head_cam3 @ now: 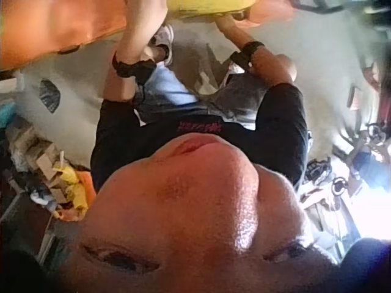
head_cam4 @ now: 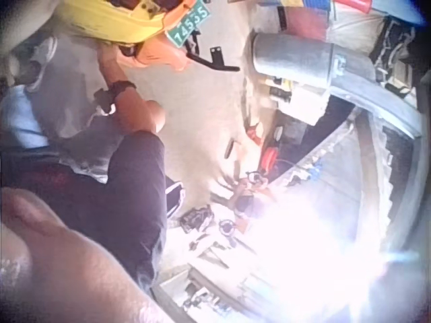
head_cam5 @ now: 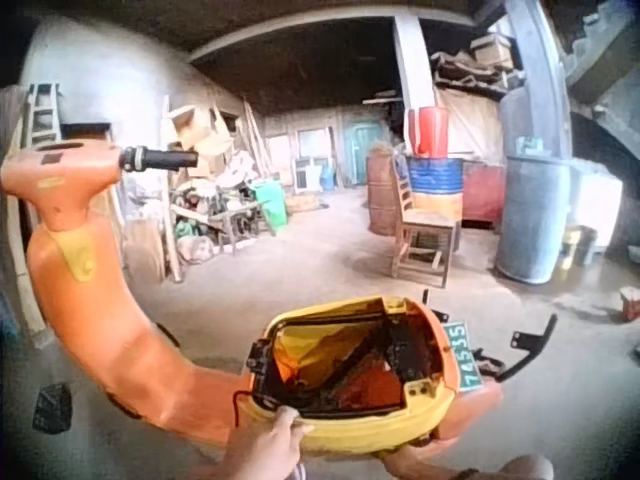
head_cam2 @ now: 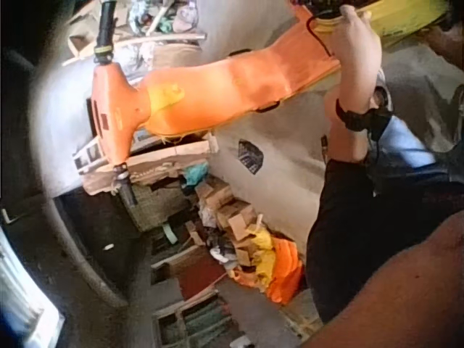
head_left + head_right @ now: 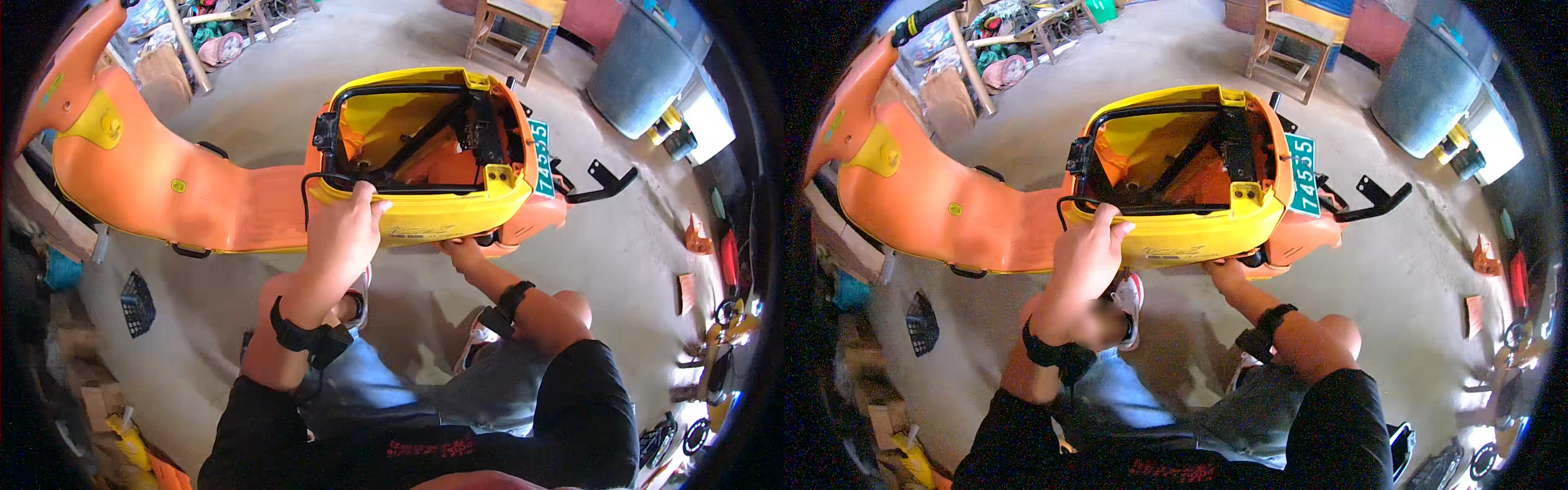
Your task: Replacing or repairing the battery and electrical components of a yellow scooter.
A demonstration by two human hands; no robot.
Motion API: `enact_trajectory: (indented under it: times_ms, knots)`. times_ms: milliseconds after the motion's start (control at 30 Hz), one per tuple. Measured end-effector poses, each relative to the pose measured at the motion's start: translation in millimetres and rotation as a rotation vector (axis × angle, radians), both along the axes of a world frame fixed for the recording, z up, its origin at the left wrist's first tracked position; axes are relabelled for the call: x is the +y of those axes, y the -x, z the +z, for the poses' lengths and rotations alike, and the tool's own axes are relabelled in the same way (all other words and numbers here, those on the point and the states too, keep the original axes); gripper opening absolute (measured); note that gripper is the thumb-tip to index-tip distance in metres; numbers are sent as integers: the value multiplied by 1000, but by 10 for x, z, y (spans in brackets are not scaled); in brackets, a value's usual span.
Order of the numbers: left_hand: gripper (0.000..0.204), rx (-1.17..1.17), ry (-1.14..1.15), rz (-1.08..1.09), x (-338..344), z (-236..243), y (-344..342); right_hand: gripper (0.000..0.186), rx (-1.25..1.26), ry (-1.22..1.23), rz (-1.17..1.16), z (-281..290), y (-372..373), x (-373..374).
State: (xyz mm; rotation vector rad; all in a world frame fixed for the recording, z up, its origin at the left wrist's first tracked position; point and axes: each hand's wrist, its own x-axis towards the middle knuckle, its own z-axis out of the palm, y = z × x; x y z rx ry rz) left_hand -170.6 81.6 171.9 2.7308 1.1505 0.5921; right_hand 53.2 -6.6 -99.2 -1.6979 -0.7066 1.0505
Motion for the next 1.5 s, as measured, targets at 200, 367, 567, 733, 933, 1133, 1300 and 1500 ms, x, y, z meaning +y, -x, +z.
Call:
enact_trajectory:
  times_ms: [200, 367, 567, 733, 933, 1133, 1300, 1500]
  knots:
    - [23, 13, 55, -9, -60, 71, 89, 29, -407, 167, 838, 1556, 111, -248]
    - [22, -63, 20, -50, -35, 73, 47, 36, 25, 18, 1147, 2458, -213, -415]
    - [10, -386, 82, -159, -122, 83, -148, 36, 722, -482, 842, 2303, -576, -473]
    - [10, -595, 124, -333, -227, -26, -343, 28, 741, -660, 727, 2617, -610, -544]
    - [15, -671, 326, -346, -361, -42, -491, 29, 858, -828, 276, 2722, -619, -412]
    - [19, -812, 656, -394, -538, -179, -598, 45, 617, -824, 52, 2761, -393, -489]
    - [39, -765, 1289, -531, -546, -188, -563, 44, 311, -771, 112, 2835, 169, -516]
    - [32, -789, 1648, -711, -624, -34, -469, 42, -146, -592, 168, 3028, 706, -512]
